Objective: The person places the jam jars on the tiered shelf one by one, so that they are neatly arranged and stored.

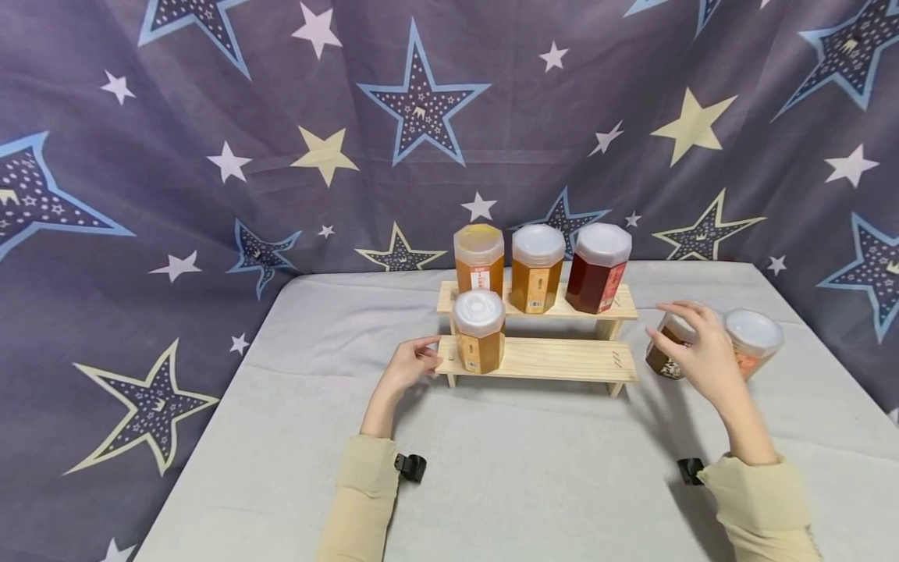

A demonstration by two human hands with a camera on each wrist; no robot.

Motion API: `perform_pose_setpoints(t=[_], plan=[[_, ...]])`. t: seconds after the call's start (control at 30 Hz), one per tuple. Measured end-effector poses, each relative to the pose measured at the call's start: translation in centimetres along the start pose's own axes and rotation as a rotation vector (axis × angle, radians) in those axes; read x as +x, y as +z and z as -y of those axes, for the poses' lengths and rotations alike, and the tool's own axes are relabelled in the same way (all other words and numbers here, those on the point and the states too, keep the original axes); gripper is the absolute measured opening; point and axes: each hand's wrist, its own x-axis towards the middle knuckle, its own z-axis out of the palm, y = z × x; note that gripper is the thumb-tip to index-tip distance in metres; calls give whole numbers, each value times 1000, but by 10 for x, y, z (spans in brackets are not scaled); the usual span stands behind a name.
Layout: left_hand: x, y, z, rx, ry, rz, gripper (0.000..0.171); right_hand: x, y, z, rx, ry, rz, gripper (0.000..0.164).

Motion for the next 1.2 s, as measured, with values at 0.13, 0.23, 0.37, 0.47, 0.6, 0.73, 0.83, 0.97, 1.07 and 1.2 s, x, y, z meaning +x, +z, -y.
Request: perform_pose_setpoints(t=[0.13, 0.23, 0.37, 0.47, 0.6, 0.73, 0.83, 0.97, 1.07, 1.2], plan=[[0, 0, 0, 4, -6, -1, 42, -2, -10, -9, -10, 66, 9, 37], [0, 0, -1, 11, -13, -1, 42, -3, -18, -15, -19, 114, 28, 41], [0, 0, 0, 14, -15, 5, 42, -5, -28, -23, -29, 148, 33, 43], [-3, -1, -4, 2, -11, 12, 42, -6, -34, -30, -37, 153, 21, 44], [-13, -2, -20, -5, -8, 17, 41, -7, -41, -42, -47, 176, 19, 47], [-18, -2, -28, -1, -10, 17, 41, -9, -48, -56, -48, 220, 39, 55], [-18, -2, -28, 0, -11, 15, 41, -10, -51, -66, -47, 249, 54, 59], [-19, -2, -29, -2, -12, 13, 41, -12, -53, -77, -43, 273, 67, 62], [-19, -2, -28, -2, -15, 16, 41, -13, -54, -83, -46, 282, 74, 63], [-15, -2, -23, -9, -18, 21, 42, -14, -54, -90, -53, 290, 93, 62]])
